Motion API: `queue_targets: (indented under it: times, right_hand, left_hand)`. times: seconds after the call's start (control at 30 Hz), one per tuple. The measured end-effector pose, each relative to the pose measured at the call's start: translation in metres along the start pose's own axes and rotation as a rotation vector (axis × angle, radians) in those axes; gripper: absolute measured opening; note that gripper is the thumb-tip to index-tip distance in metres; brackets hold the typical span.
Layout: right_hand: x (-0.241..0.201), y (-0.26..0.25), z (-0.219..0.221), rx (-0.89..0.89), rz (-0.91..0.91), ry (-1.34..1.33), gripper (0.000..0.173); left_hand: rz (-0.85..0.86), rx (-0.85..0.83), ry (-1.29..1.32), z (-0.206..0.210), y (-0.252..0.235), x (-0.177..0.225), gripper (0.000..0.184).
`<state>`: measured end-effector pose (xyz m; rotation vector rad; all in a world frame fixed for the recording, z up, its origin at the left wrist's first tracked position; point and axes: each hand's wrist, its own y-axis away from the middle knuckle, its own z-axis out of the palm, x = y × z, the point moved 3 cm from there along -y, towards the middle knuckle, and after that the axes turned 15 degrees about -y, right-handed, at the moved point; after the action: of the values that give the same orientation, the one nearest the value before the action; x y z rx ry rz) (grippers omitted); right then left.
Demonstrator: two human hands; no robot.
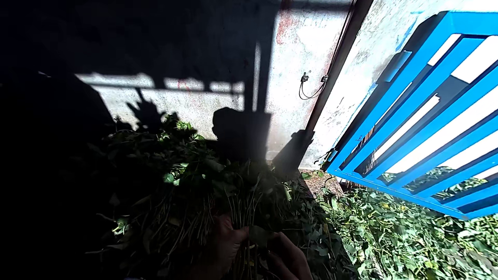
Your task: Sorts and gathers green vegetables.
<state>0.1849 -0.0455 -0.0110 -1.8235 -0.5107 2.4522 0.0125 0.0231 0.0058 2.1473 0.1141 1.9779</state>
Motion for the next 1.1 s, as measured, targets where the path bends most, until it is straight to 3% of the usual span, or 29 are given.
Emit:
queue_targets:
  times: [0.13, 0.27, 0.37, 0.4, 0.47, 0.5, 0.53, 0.73, 0.83, 1.0, 1.1]
  right_hand:
    - [-0.003, 0.008, -0.006, -0.093, 0.026, 0.015, 0.012]
    - [0.009, 0.035, -0.012, -0.173, 0.172, -0.026, 0.021]
    - [0.036, 0.044, -0.050, 0.033, 0.279, 0.386, 0.020]
    - [0.048, 0.044, -0.066, 0.024, 0.412, 0.608, 0.027]
    - [0.075, 0.038, -0.082, -0.231, 0.908, 0.961, 0.045]
    - [0.089, 0.034, -0.081, -0.294, 1.103, 1.049, 0.044]
    - [0.105, 0.028, -0.078, -0.291, 1.186, 1.105, 0.042]
    - [0.199, -0.018, -0.088, -0.027, 0.906, 0.999, 0.037]
    - [0.220, -0.030, -0.104, 0.114, 0.934, 1.167, 0.040]
    - [0.228, -0.016, -0.134, 0.044, 1.067, 1.295, 0.038]
    - [0.202, -0.015, -0.134, 0.225, 0.850, 1.220, 0.033]
  left_hand:
    - [-0.008, 0.014, -0.042, 0.004, -0.001, -0.006, 0.031]
    - [0.101, 0.371, -0.024, -0.036, -0.033, 0.019, 0.024]
    - [0.171, 0.614, 0.003, -0.074, -0.040, 0.045, 0.024]
    - [0.179, 0.643, 0.022, -0.081, -0.039, 0.050, 0.025]
    - [0.169, 0.656, 0.046, -0.088, -0.036, 0.052, 0.026]
    - [0.158, 0.644, 0.050, -0.089, -0.035, 0.051, 0.026]
    - [0.147, 0.622, 0.049, -0.088, -0.035, 0.050, 0.025]
    - [0.129, 0.453, 0.077, -0.079, -0.035, 0.047, 0.021]
    - [0.128, 0.384, 0.087, -0.075, -0.036, 0.045, 0.019]
    - [0.081, 0.379, 0.107, -0.069, -0.037, 0.039, 0.022]
    - [0.020, 0.366, 0.148, -0.066, -0.038, 0.037, 0.025]
